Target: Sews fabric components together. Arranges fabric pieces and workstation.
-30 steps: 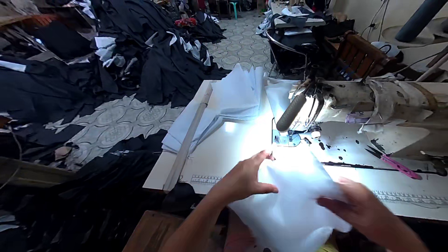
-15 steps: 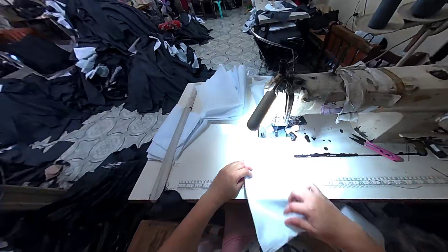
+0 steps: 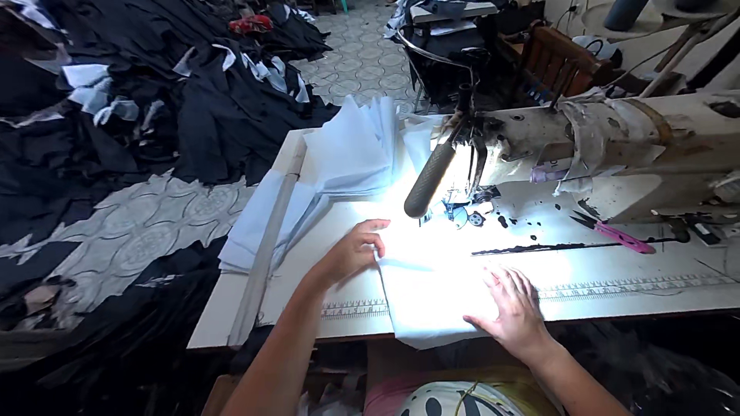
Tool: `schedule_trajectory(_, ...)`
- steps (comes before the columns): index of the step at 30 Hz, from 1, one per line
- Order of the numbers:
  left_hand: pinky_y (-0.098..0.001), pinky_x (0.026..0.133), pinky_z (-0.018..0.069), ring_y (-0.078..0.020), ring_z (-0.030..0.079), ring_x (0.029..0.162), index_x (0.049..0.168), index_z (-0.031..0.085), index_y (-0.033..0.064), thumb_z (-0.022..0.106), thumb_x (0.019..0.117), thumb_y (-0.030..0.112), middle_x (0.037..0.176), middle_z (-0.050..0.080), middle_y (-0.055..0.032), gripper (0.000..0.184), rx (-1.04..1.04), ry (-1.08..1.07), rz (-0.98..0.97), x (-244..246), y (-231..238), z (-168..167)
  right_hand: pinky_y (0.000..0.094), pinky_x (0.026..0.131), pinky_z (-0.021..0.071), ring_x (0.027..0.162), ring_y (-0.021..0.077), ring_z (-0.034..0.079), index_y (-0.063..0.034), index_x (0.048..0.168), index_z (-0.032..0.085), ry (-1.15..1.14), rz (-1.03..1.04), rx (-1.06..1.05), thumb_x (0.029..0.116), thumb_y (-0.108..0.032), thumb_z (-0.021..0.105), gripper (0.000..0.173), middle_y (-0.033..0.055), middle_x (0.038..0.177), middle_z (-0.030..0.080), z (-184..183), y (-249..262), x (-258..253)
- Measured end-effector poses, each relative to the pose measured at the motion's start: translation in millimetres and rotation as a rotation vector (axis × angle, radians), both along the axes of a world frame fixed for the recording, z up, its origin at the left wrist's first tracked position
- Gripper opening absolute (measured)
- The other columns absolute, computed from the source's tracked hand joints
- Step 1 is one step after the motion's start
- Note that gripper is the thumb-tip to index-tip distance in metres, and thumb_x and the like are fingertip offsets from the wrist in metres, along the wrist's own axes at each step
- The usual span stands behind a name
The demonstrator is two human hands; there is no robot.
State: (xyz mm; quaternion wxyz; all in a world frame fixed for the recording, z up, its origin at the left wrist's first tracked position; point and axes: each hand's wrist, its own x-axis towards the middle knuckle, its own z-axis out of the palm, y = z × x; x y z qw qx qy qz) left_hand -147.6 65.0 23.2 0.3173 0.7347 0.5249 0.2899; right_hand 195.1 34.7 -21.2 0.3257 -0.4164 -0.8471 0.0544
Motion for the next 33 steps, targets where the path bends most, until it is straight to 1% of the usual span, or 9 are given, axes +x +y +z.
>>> schedule_trajectory(3,-0.0635,0.115,0.0277,-0.0452,0.041,0.143,0.086,0.078,0.006,0.054,0.0894,0.004,0.143,0.055,-0.0281,0.025,0.117,0.153,0.026,-13,-10,-15,0.0616,0.095,0.0485,0.108,0.0342,0.071,-0.0237,0.104,0.081,-0.02,0.107,0.084,0.0909,-0.037,0.058,0.029,0.0094,0.114,0.076,-5,2,1)
schedule_trajectory(6,-0.0755,0.112,0.0216,-0.0507,0.041,0.142,0.093,0.079,0.0076,0.055,0.0936,0.001,0.143,0.057,-0.0249,0.025,0.162,0.426,0.206,24,-29,2,0.0529,0.1,0.0464,0.115,0.0223,0.069,-0.0348,0.108,0.076,-0.119,0.18,0.219,0.102,-0.038,0.047,0.03,-0.0026,0.119,0.075,-9,3,2)
schedule_trajectory(8,-0.0746,0.11,0.0286,-0.0508,0.051,0.134,0.103,0.079,0.0036,0.059,0.0952,0.011,0.134,0.063,-0.0257,0.023,0.249,0.521,0.265,68,-38,6,0.0501,0.103,0.0437,0.118,0.02,0.067,-0.0335,0.112,0.076,-0.157,0.197,0.251,0.1061,-0.051,0.038,0.042,-0.0044,0.121,0.074,-11,0,1)
schedule_trajectory(12,-0.0659,0.109,0.0385,-0.044,0.054,0.135,0.138,0.063,0.0029,0.043,0.1012,0.053,0.142,0.059,-0.0234,0.065,0.295,0.526,0.116,140,-47,-29,0.0485,0.107,0.042,0.115,0.0197,0.067,-0.0273,0.111,0.075,-0.108,0.177,0.258,0.1045,-0.062,0.032,0.056,0.0008,0.117,0.075,-1,0,26)
schedule_trajectory(16,-0.0671,0.11,0.0372,-0.0414,0.054,0.136,0.143,0.061,0.0101,0.038,0.1002,0.06,0.145,0.058,-0.0207,0.07,0.324,0.454,-0.033,135,-52,-47,0.0469,0.1,0.0489,0.108,0.031,0.069,-0.0021,0.103,0.075,0.023,-0.306,0.162,0.1019,-0.029,0.056,0.034,0.0188,0.109,0.074,33,4,160)
schedule_trajectory(21,-0.069,0.115,0.027,-0.0445,0.042,0.145,0.15,0.052,0.0097,0.031,0.1017,0.065,0.154,0.048,-0.0231,0.077,0.289,0.431,-0.147,125,-37,-47,0.0565,0.098,0.0503,0.109,0.0443,0.064,0.0157,0.116,0.063,0.045,-0.973,-0.458,0.1068,-0.013,0.049,0.033,0.0344,0.116,0.064,-15,-81,296)
schedule_trajectory(24,-0.0685,0.117,0.0241,-0.0463,0.039,0.146,0.152,0.05,0.0082,0.03,0.1008,0.066,0.155,0.045,-0.0242,0.08,0.253,0.43,-0.141,127,-29,-47,0.0636,0.107,0.0421,0.126,0.0493,0.056,0.0072,0.128,0.063,-0.199,-0.954,-1.016,0.1047,-0.026,0.057,0.041,0.033,0.133,0.059,-87,-167,307)
schedule_trajectory(28,-0.0664,0.116,0.0288,-0.0489,0.037,0.146,0.147,0.055,0.0071,0.037,0.1009,0.063,0.155,0.046,-0.0251,0.075,0.232,0.39,-0.101,128,-31,-49,0.0633,0.111,0.0369,0.142,0.0495,0.039,-0.0011,0.147,0.05,-0.314,-1.018,-1.198,0.0922,-0.026,0.077,0.066,0.0259,0.155,0.042,-148,-233,288)
schedule_trajectory(33,-0.0565,0.083,0.0525,-0.0449,0.068,0.103,0.124,0.071,0.003,0.051,0.1025,0.039,0.118,0.068,-0.0282,0.047,0.404,0.409,-0.051,134,-38,-44,0.0605,0.108,0.0409,0.134,0.049,0.049,0.0036,0.123,0.068,-0.253,-0.979,-1.104,0.0999,-0.013,0.065,0.028,0.0288,0.14,0.055,-157,-231,295)
